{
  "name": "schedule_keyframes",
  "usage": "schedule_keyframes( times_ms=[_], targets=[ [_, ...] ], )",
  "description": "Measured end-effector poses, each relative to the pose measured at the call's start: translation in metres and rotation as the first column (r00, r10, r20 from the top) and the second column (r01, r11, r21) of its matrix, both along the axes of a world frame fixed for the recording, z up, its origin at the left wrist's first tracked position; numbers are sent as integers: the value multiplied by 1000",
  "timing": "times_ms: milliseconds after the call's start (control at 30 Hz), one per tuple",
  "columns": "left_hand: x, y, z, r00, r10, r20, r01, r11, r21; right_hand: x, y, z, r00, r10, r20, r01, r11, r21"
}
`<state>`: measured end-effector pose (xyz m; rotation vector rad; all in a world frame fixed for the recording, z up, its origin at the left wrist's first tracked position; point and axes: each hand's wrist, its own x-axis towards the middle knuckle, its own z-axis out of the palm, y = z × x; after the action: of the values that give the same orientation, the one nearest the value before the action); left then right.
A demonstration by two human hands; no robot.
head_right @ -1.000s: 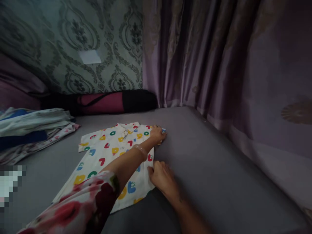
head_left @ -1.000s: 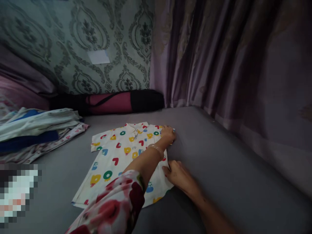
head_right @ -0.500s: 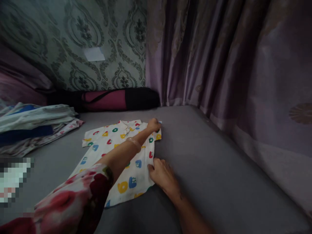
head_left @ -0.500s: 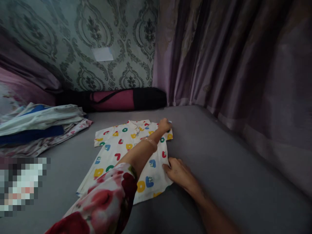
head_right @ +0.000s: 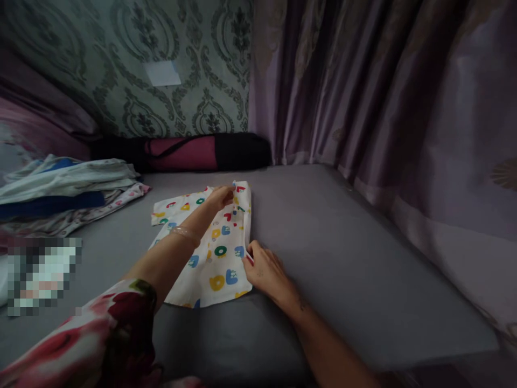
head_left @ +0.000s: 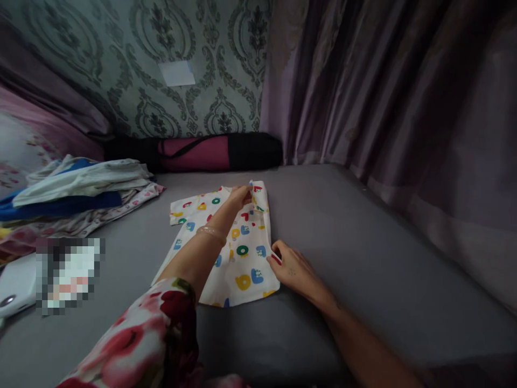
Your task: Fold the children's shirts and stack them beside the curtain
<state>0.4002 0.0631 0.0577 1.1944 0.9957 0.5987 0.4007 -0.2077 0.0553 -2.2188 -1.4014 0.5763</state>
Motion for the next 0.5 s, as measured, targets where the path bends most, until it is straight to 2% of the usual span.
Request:
schedule_keyframes(
  times_ms=[133,267,367,500],
  targets=[
    [-21,9,-6,998,66,25,-64,996,-65,-11,-1,-2,997,70,9,-71,996,53],
    [-34,13,-14,996,86,2,-86,993,-76,-18,-3,-8,979,190,79,-193,981,31],
    [-41,13,-20,996,84,-28,-86,995,-46,-21,-5,-10,955,266,130,-268,963,-7],
    [-48,8,-26,991,104,-83,-101,994,46,-20,-7,-4,932,332,141,-330,943,-43]
  ],
)
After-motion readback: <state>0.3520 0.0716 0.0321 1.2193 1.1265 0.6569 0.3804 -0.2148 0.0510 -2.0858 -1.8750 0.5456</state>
